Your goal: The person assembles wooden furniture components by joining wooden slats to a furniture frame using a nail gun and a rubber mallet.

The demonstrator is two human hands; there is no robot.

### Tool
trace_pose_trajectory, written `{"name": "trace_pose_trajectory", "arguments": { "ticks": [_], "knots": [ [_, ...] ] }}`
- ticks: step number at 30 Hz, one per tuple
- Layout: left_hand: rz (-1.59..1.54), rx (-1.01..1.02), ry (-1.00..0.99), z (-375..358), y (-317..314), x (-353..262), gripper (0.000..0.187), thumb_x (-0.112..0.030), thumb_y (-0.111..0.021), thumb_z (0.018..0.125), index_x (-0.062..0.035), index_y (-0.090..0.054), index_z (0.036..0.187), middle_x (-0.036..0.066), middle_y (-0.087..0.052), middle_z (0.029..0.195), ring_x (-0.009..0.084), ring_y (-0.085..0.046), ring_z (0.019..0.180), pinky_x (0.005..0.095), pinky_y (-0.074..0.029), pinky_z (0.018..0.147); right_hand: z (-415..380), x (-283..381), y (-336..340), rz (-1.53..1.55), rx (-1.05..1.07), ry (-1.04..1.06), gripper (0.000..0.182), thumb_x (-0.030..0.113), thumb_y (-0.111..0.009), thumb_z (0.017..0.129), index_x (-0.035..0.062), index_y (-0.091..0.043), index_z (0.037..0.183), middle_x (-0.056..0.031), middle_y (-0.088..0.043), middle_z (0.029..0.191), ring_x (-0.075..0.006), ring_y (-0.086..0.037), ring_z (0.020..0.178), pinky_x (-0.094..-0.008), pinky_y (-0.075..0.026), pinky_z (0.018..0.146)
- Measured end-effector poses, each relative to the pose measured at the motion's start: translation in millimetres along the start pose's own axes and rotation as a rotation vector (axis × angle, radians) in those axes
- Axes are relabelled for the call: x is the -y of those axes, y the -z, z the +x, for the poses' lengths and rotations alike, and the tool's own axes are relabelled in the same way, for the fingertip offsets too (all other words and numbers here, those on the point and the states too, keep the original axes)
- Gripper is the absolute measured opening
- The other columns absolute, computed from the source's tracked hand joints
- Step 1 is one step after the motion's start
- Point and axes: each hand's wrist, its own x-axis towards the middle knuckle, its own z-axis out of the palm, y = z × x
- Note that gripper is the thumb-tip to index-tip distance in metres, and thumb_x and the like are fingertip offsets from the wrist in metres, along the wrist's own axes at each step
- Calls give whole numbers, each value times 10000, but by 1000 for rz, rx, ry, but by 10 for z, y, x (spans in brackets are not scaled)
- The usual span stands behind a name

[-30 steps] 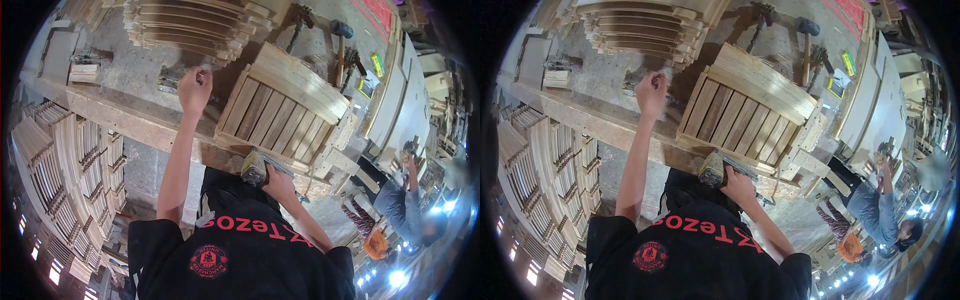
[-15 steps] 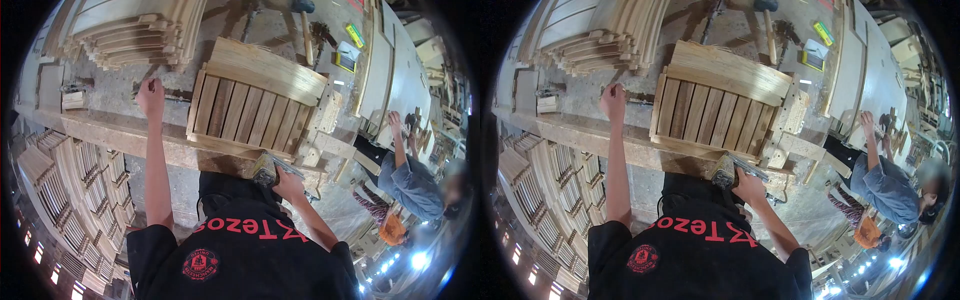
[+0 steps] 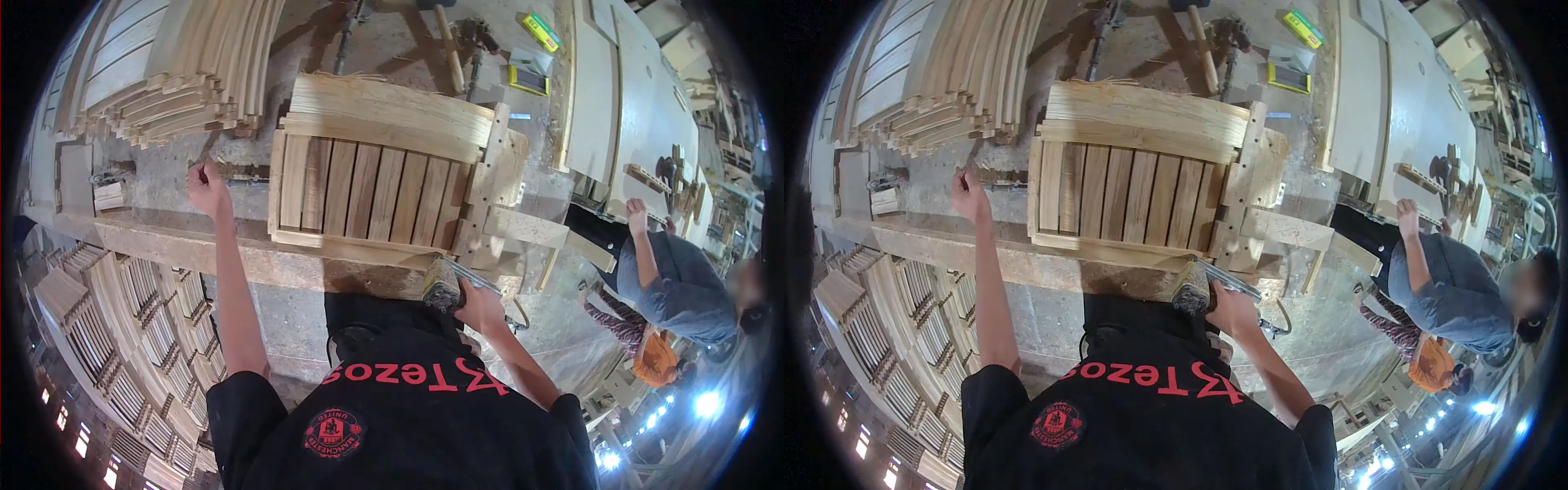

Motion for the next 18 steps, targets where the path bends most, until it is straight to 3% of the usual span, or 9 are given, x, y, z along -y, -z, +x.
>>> {"name": "trace_pose_trajectory", "arguments": {
  "ticks": [7,10,11,13,14,15,16,17,18],
  "knots": [
    [255,-1,51,-29,-10,-103,222,-242,-602,854,-33,-665,817,142,-663,745,292,-626,667,413,-484,644,44,-257,-51,-14,-60,44,593,336,-745,701,94,-555,1208,-211,-687,838,-405,-670,819,-493,-535,737],
    [734,794,-505,209,422,-199,200,-243,-593,849,-69,-679,802,183,-676,796,344,-655,747,457,-504,712,110,-789,-269,350,-197,43,520,364,-759,721,72,-611,1125,-167,-689,800,-335,-680,724,-452,-544,664],
    [699,1070,-437,334,526,-276,189,-254,-600,848,-92,-692,812,179,-678,798,338,-661,764,465,-501,771,183,-921,-253,534,-236,35,502,374,-761,729,68,-625,1103,-150,-689,799,-308,-679,691,-434,-548,635],
    [875,1428,-485,510,389,-443,189,-276,-610,850,-116,-710,839,165,-681,799,336,-665,791,484,-481,875,278,-1215,-5,1015,-58,-217,451,386,-739,795,3,-656,1019,-58,-651,802,-91,-567,640,-306,-507,605],
    [1096,1487,-583,385,155,-606,200,-289,-613,854,-116,-714,854,155,-683,797,340,-663,801,494,-463,919,320,-1333,54,1095,-167,-218,460,384,-731,800,-10,-646,1023,-95,-667,818,-131,-597,643,-322,-509,610],
    [796,1260,-760,224,166,-917,244,-320,-613,865,-96,-710,878,141,-685,804,369,-658,808,530,-455,926,408,-1432,156,1170,-283,-213,469,381,-724,805,-23,-636,1027,-131,-682,835,-171,-626,645,-339,-511,616],
    [770,1392,-568,195,57,-1587,294,-347,-597,881,-67,-686,892,143,-680,783,378,-657,802,541,-459,917,542,-1620,69,822,-589,-195,448,365,-711,814,-26,-632,1018,-161,-690,854,-223,-648,665,-349,-513,629],
    [704,1159,-532,-49,-58,-1635,288,-355,-593,888,-80,-675,878,137,-661,706,355,-659,740,526,-450,922,713,-1705,-43,458,-863,-199,428,349,-697,824,-30,-628,1009,-190,-698,872,-274,-669,686,-359,-515,642],
    [514,1249,-271,-146,-156,-1788,277,-356,-593,888,-90,-673,883,139,-661,725,348,-655,778,518,-454,893,748,-1583,101,415,-891,-231,406,336,-686,831,-29,-629,1000,-204,-696,877,-302,-671,701,-367,-514,651]
  ]
}}
